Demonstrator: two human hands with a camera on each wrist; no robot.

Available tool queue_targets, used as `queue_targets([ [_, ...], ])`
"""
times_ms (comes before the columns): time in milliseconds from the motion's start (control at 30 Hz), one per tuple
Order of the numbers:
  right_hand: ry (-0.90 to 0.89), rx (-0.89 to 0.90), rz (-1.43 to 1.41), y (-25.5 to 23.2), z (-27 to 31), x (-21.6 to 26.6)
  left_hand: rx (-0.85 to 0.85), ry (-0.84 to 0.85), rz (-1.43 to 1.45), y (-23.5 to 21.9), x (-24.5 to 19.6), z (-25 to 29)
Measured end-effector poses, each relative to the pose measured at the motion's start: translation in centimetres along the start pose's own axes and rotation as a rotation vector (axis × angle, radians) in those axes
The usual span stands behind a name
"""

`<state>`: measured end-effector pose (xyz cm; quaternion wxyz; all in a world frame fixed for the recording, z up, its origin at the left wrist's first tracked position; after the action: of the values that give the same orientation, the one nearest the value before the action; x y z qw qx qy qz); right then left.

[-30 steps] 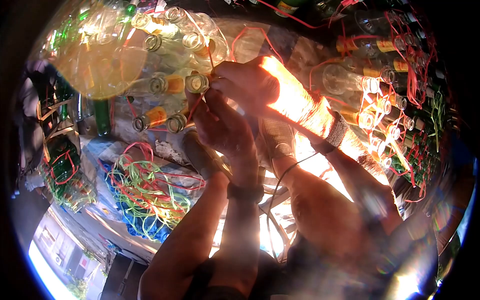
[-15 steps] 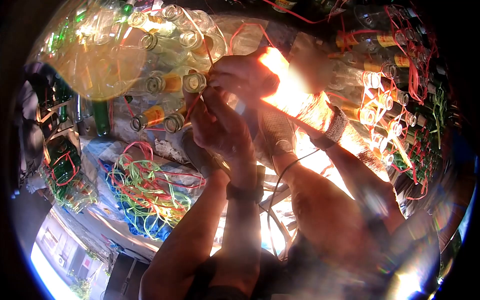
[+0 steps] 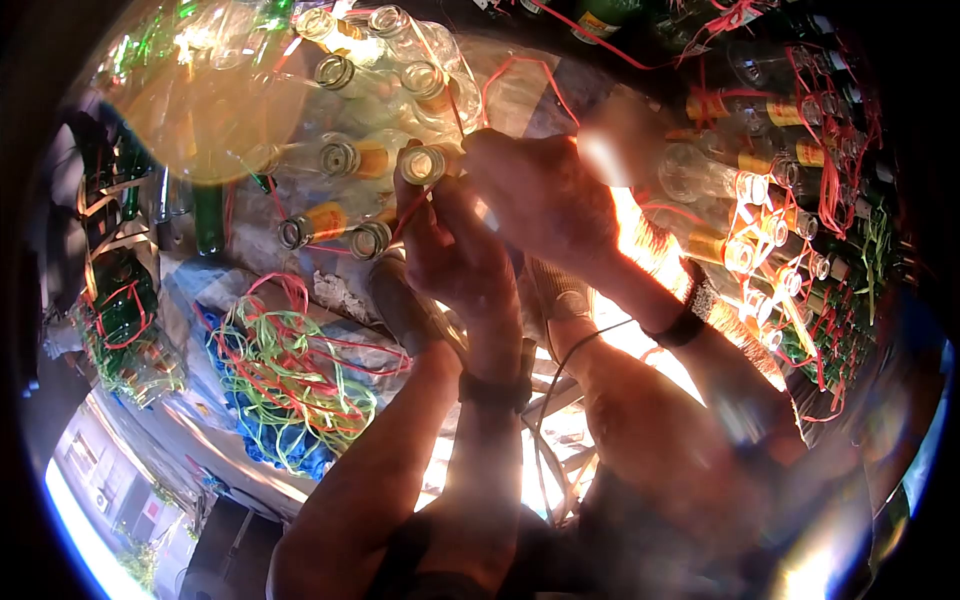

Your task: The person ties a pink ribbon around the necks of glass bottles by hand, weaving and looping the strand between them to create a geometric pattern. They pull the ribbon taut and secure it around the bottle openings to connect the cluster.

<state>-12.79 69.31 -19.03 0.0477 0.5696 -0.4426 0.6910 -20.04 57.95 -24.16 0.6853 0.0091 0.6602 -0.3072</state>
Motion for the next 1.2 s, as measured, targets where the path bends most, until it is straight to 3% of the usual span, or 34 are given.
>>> queue_targets([
  [67, -0.069, 0.027, 0.036, 0.0, -0.1, 0.5, -0.045, -0.022, 0.078, -0.1, 0.6, -0.3],
  [133, -0.134, 0.059, 0.066, 0.4, -0.1, 1.4, -0.201, 0.237, -0.106, -1.1, -0.2, 0.0],
  [267, -0.148, 0.075, 0.092, 0.5, -0.2, 3.0, -0.174, 0.177, 0.028, -1.1, -0.3, 0.1],
  [333, 0.054, 0.237, 0.022, 1.4, -0.3, 2.4, -0.137, 0.241, -0.033, -0.7, 0.0, -0.1],
  [367, 0.048, 0.243, 0.026, 1.5, -0.3, 2.7, -0.145, 0.238, -0.029, -0.7, 0.3, 0.0],
  [433, -0.039, 0.268, 0.183, 1.4, -0.1, 3.6, -0.077, 0.164, 0.148, -0.1, 0.7, -0.1],
  [567, -0.226, 0.358, 0.32, 1.6, 0.3, 5.8, -0.12, 0.217, 0.136, -0.6, -0.8, 0.3],
  [633, -0.266, 0.439, 0.469, 2.6, 0.5, 5.8, -0.093, 0.104, 0.23, -0.2, 0.1, 0.2],
  [733, -0.339, 0.483, 0.635, 3.1, 0.7, 7.2, -0.023, 0.038, 0.086, -0.5, -0.4, 0.5],
  [767, -0.343, 0.485, 0.635, 2.9, 0.4, 7.5, -0.027, 0.036, 0.087, -0.4, -0.3, 0.3],
  [867, -0.591, 0.556, 0.599, 3.3, 1.3, 9.9, -0.158, 0.162, 0.211, -1.0, -0.8, 0.2],
  [1000, -0.569, 0.588, 0.662, 4.0, 1.2, 10.5, -0.174, 0.192, 0.082, -1.1, -0.5, 0.8],
  [1067, -0.715, 0.63, 0.603, 4.1, 1.2, 11.8, -0.185, 0.219, 0.032, -1.1, -0.5, 1.0],
  [1167, -0.723, 0.644, 0.657, 4.8, -0.1, 12.2, -0.204, 0.262, -0.024, -1.1, -0.5, 1.1],
  [1200, -0.936, 0.58, 0.471, 3.1, 0.1, 13.7, -0.209, 0.272, -0.035, -1.1, -0.5, 1.1],
])
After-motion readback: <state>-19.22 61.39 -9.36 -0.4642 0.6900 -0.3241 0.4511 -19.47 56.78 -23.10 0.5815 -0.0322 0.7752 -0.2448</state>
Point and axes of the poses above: each hand's wrist, its own z-axis away from the middle knuckle, its own y-axis out of the palm, x = y × z, the point moved 10 cm from there along -z, towards the middle knuckle, and after that the axes turned 14 degrees about -z, right-handed, at the moved point
